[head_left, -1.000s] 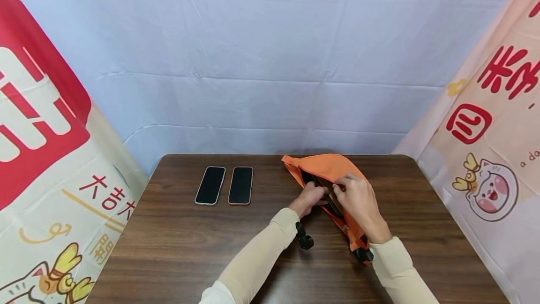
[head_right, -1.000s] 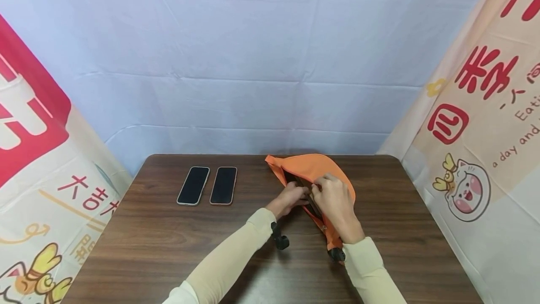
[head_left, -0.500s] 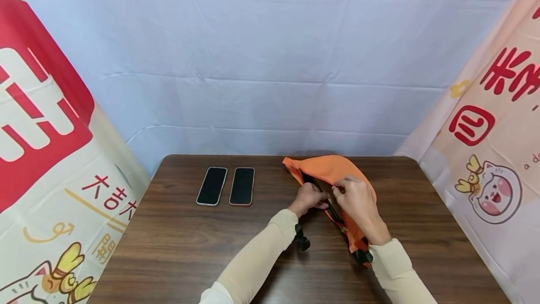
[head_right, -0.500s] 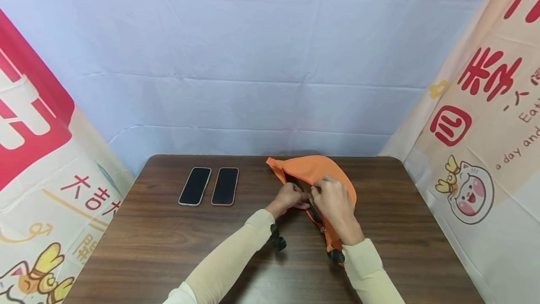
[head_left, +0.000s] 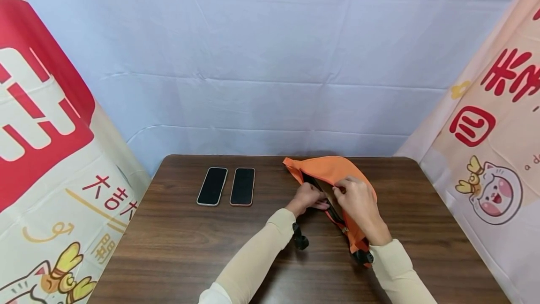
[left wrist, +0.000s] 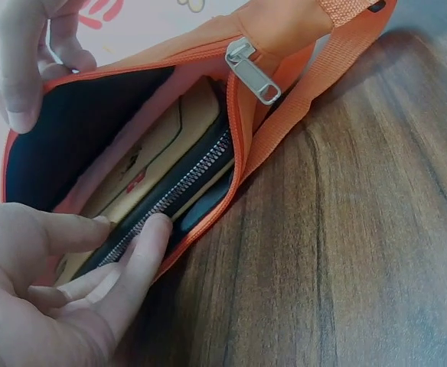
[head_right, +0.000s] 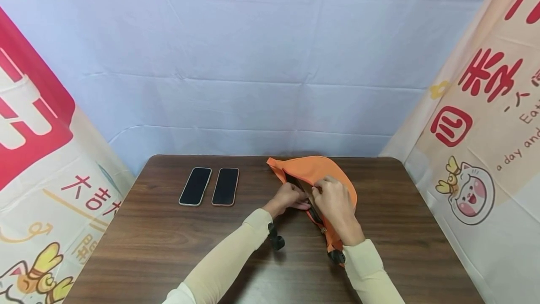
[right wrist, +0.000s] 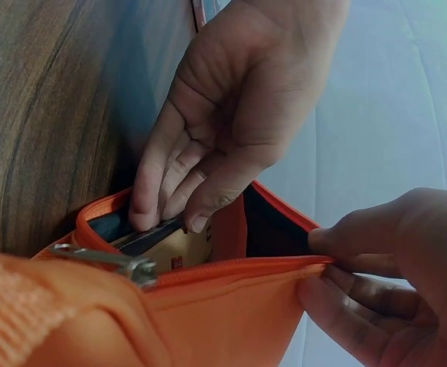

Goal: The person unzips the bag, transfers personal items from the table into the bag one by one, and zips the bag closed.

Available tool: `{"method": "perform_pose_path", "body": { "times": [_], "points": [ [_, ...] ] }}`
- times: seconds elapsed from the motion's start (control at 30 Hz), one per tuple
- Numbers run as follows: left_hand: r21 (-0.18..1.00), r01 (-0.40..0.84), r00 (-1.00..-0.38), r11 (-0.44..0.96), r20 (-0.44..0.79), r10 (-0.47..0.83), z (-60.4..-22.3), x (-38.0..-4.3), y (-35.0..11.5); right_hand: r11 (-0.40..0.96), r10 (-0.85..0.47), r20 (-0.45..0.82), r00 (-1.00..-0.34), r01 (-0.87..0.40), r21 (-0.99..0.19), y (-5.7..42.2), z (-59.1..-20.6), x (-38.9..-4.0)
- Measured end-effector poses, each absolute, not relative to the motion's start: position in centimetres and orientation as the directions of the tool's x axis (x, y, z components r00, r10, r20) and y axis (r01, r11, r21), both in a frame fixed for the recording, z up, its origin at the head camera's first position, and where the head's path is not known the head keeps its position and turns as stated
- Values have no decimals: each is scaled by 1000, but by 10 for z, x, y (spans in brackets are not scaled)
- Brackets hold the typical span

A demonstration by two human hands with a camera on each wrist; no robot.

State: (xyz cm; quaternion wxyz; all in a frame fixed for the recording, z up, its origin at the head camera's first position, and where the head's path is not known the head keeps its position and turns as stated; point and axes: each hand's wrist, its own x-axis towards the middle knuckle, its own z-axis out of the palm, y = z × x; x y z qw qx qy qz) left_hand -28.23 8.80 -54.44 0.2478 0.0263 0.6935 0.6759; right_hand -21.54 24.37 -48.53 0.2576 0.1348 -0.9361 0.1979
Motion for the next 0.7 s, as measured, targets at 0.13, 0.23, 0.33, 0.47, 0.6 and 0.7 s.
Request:
{"method": "perform_pose_path", "body": {
  "times": [0.13,0.23,0.33,0.47,0.6,0.7],
  "points": [
    [953,-288,-867,96,-302,396,-544,-284,83,885,-146,541,-829,-354,-304,244,-485,-215],
    [957,-260,-871,127,-289,398,-542,-286,76,886,-145,546,-825,-354,-300,244,-485,-214],
    [958,-237,-876,160,-282,391,-540,-289,68,886,-141,549,-824,-353,-301,243,-484,-213],
    [960,-215,-884,181,-270,382,-538,-293,58,885,-136,552,-823,-351,-306,243,-483,-212],
    [962,-196,-893,192,-256,370,-535,-297,47,883,-136,547,-826,-351,-312,243,-483,-213],
    [963,-185,-898,197,-247,363,-532,-299,38,881,-136,540,-831,-351,-318,243,-483,-213]
  ]
}}
